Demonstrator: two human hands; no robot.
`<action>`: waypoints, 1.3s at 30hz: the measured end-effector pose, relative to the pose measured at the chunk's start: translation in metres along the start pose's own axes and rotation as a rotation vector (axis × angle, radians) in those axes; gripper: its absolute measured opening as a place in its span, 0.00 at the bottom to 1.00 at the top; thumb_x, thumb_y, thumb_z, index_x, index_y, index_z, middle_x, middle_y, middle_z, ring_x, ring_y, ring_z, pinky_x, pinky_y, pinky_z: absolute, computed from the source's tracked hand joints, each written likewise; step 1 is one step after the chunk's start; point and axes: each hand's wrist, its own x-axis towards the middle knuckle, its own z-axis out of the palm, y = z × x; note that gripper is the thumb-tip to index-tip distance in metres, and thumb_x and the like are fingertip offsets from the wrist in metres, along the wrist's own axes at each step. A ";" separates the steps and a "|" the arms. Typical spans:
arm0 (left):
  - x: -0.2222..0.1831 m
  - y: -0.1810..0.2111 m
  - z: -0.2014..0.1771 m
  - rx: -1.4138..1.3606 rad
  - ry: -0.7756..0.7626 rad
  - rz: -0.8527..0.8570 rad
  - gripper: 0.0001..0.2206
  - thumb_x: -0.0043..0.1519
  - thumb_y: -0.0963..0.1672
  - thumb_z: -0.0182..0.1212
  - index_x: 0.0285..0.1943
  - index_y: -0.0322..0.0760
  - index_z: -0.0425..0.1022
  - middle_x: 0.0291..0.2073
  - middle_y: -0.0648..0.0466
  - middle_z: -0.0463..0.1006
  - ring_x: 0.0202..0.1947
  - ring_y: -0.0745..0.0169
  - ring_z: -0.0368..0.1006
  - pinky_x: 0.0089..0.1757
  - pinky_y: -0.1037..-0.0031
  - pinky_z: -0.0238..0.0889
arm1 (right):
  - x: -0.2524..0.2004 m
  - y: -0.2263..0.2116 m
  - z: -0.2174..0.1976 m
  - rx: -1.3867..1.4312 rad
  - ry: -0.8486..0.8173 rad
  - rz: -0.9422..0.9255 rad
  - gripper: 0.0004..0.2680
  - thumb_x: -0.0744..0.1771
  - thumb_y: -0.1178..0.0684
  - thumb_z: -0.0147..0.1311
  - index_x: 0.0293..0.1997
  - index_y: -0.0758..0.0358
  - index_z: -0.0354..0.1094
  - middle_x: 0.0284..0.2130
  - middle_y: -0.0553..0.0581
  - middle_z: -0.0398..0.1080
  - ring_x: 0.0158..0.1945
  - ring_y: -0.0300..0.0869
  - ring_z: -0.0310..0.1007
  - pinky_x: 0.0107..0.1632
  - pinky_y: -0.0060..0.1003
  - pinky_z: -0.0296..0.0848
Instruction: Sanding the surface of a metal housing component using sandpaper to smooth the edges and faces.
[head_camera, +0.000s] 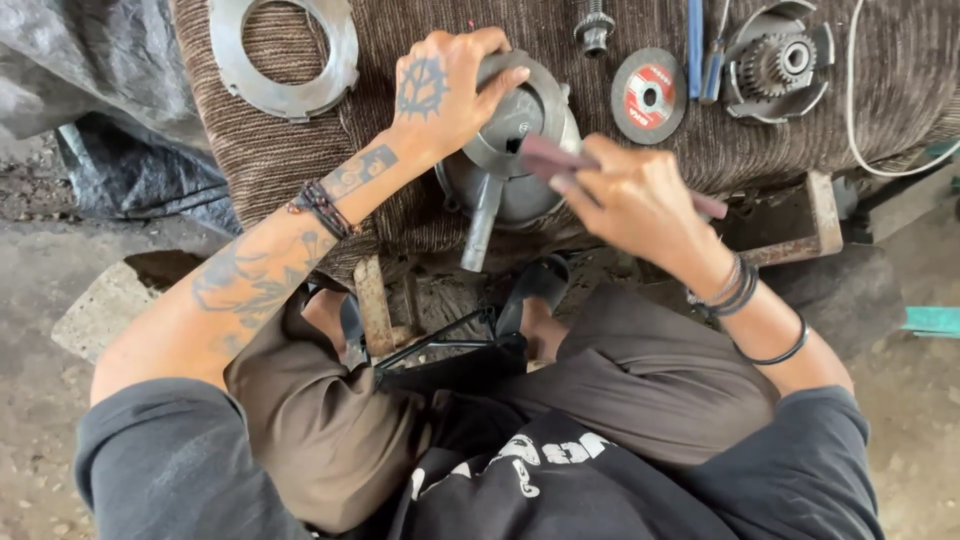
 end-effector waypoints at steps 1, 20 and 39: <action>0.003 -0.004 0.001 0.004 -0.003 -0.004 0.24 0.71 0.60 0.53 0.31 0.44 0.74 0.18 0.61 0.76 0.17 0.63 0.75 0.16 0.69 0.62 | 0.001 0.005 0.003 0.005 0.001 -0.003 0.16 0.75 0.50 0.49 0.31 0.69 0.72 0.28 0.57 0.69 0.12 0.31 0.55 0.11 0.25 0.55; 0.005 -0.003 0.007 0.013 0.052 -0.025 0.26 0.68 0.62 0.47 0.31 0.45 0.73 0.17 0.60 0.73 0.18 0.58 0.74 0.18 0.63 0.62 | 0.009 -0.009 -0.007 -0.068 0.029 -0.012 0.19 0.75 0.47 0.51 0.23 0.62 0.68 0.29 0.53 0.67 0.14 0.34 0.56 0.16 0.31 0.60; 0.002 -0.004 0.011 0.006 0.107 0.017 0.28 0.69 0.64 0.47 0.29 0.45 0.71 0.14 0.62 0.69 0.14 0.65 0.69 0.15 0.69 0.57 | 0.019 0.000 -0.016 -0.156 0.007 -0.163 0.19 0.74 0.44 0.56 0.23 0.61 0.69 0.33 0.53 0.66 0.16 0.42 0.57 0.18 0.36 0.52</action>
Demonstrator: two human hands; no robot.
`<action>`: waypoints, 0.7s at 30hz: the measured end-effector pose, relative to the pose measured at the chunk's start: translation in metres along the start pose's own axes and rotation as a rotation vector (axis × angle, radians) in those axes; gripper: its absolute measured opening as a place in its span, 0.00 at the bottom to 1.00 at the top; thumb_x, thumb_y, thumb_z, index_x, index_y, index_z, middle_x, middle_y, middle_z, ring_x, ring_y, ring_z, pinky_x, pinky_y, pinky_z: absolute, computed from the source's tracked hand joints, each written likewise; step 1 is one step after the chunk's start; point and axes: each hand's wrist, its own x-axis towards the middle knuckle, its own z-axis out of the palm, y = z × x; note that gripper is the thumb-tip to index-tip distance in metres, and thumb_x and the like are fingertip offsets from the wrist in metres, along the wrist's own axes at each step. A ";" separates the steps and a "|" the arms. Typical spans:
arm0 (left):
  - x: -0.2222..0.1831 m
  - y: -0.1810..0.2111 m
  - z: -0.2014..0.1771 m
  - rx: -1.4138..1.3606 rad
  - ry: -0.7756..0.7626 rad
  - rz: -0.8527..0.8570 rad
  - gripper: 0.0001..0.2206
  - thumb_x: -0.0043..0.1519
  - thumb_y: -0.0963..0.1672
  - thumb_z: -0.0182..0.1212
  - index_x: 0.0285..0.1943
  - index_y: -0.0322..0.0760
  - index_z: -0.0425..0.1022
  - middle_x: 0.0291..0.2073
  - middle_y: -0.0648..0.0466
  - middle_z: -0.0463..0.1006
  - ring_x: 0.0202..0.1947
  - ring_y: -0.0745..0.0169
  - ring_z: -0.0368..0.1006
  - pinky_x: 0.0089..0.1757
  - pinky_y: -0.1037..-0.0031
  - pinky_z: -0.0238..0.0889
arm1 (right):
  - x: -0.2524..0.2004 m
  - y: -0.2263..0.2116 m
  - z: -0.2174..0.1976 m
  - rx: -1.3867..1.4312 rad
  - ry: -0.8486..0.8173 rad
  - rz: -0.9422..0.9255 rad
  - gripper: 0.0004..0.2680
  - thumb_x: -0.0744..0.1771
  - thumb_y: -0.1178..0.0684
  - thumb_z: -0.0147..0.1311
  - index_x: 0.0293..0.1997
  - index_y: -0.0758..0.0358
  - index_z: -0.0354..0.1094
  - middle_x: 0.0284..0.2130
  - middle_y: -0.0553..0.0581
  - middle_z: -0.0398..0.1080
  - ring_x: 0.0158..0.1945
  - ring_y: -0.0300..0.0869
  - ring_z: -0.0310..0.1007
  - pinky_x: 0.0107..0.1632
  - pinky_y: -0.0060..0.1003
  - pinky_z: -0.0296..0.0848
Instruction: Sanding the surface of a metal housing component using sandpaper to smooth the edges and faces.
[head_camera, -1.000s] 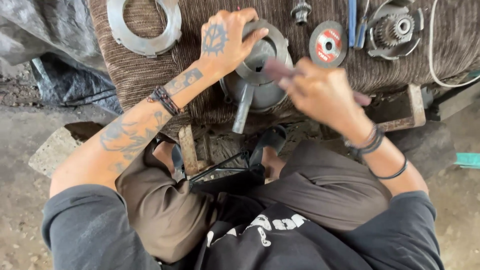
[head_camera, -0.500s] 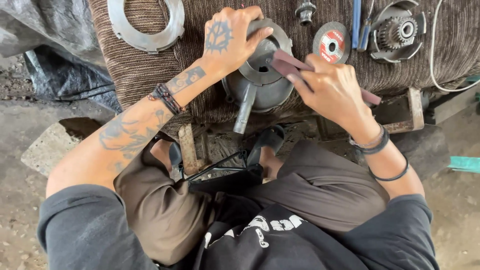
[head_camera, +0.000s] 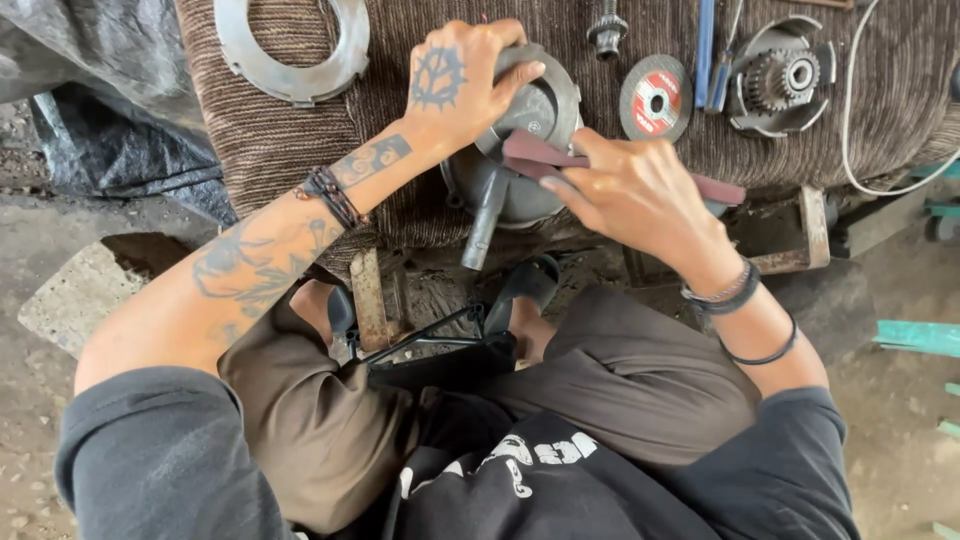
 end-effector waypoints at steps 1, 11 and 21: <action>0.001 0.002 0.000 0.000 0.007 0.006 0.28 0.69 0.64 0.47 0.29 0.45 0.71 0.14 0.62 0.69 0.14 0.65 0.69 0.15 0.69 0.57 | -0.002 0.002 0.000 -0.008 0.004 0.000 0.19 0.74 0.44 0.56 0.23 0.61 0.69 0.33 0.53 0.66 0.16 0.42 0.57 0.18 0.36 0.52; -0.003 0.000 0.003 0.011 -0.013 -0.075 0.22 0.66 0.58 0.60 0.28 0.45 0.70 0.16 0.61 0.72 0.16 0.62 0.71 0.17 0.67 0.58 | 0.009 -0.011 -0.001 -0.010 -0.027 -0.007 0.19 0.75 0.44 0.55 0.23 0.60 0.67 0.31 0.54 0.63 0.16 0.44 0.58 0.18 0.38 0.51; -0.002 -0.006 0.008 0.028 0.013 -0.065 0.24 0.66 0.59 0.63 0.26 0.47 0.66 0.15 0.63 0.68 0.16 0.64 0.68 0.16 0.68 0.57 | 0.022 -0.017 0.003 0.003 -0.012 -0.009 0.19 0.74 0.45 0.54 0.23 0.61 0.65 0.35 0.56 0.68 0.15 0.41 0.59 0.18 0.33 0.54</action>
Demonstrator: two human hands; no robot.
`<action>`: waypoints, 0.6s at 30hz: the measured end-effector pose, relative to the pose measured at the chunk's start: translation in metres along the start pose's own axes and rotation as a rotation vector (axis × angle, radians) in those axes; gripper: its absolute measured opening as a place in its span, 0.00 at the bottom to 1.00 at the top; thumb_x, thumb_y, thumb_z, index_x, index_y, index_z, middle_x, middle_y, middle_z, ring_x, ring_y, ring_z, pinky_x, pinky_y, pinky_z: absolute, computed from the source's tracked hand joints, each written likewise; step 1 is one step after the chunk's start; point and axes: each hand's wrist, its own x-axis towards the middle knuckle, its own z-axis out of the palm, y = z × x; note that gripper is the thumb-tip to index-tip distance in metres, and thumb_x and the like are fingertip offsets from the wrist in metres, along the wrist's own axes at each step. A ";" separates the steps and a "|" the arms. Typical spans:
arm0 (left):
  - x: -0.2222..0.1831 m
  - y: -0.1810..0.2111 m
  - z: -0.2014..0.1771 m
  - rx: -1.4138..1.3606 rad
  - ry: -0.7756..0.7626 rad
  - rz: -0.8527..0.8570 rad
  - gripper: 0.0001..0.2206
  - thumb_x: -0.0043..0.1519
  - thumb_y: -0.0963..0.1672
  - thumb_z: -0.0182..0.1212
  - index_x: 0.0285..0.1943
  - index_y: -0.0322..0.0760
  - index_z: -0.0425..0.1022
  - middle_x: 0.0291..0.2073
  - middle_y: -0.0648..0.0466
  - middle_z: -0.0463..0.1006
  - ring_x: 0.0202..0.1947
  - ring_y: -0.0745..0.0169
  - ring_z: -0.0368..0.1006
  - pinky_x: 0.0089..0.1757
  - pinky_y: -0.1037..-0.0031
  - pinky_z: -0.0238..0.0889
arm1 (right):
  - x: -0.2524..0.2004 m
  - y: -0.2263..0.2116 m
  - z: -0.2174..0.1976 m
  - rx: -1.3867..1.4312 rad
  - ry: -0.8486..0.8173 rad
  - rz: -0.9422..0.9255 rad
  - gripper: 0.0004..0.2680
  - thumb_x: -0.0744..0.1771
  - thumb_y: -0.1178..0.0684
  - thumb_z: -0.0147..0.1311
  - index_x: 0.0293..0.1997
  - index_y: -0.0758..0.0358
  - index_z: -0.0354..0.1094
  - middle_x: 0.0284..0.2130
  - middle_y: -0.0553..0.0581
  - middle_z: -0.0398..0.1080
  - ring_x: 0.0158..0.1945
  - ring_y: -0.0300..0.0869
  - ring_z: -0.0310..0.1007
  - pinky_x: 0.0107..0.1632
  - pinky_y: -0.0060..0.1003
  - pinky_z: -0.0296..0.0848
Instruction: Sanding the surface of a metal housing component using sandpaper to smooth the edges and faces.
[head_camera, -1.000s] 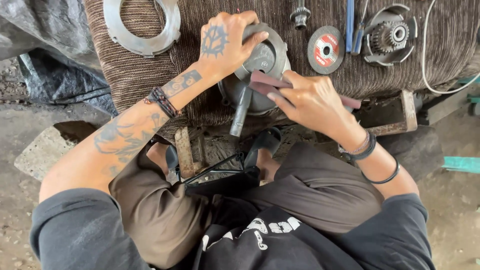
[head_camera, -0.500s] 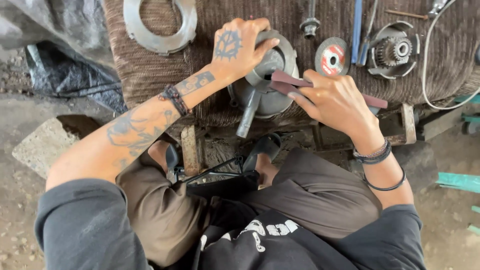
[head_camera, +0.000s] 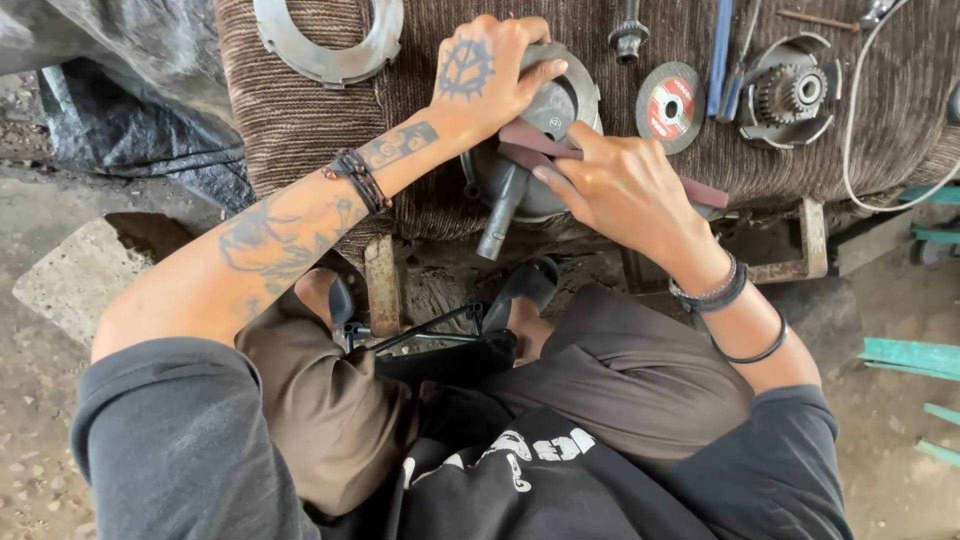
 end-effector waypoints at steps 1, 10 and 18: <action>-0.001 0.002 0.004 -0.005 0.000 0.004 0.24 0.66 0.59 0.63 0.26 0.47 0.66 0.15 0.63 0.68 0.16 0.64 0.68 0.16 0.68 0.57 | -0.006 0.002 -0.006 -0.003 -0.002 0.005 0.19 0.74 0.45 0.54 0.23 0.61 0.65 0.35 0.56 0.68 0.15 0.41 0.59 0.18 0.33 0.54; -0.002 0.004 0.000 0.022 -0.003 0.043 0.20 0.65 0.56 0.68 0.27 0.47 0.68 0.16 0.61 0.70 0.17 0.61 0.70 0.18 0.66 0.57 | -0.010 -0.005 -0.013 -0.203 -0.052 0.006 0.18 0.76 0.42 0.52 0.28 0.58 0.71 0.33 0.51 0.66 0.15 0.35 0.56 0.19 0.30 0.51; 0.002 0.004 -0.008 0.009 -0.044 0.006 0.18 0.64 0.55 0.68 0.30 0.46 0.72 0.18 0.60 0.73 0.20 0.58 0.72 0.20 0.64 0.61 | -0.007 -0.006 -0.010 -0.173 -0.082 0.045 0.18 0.75 0.41 0.52 0.28 0.58 0.70 0.34 0.53 0.65 0.14 0.40 0.60 0.18 0.33 0.53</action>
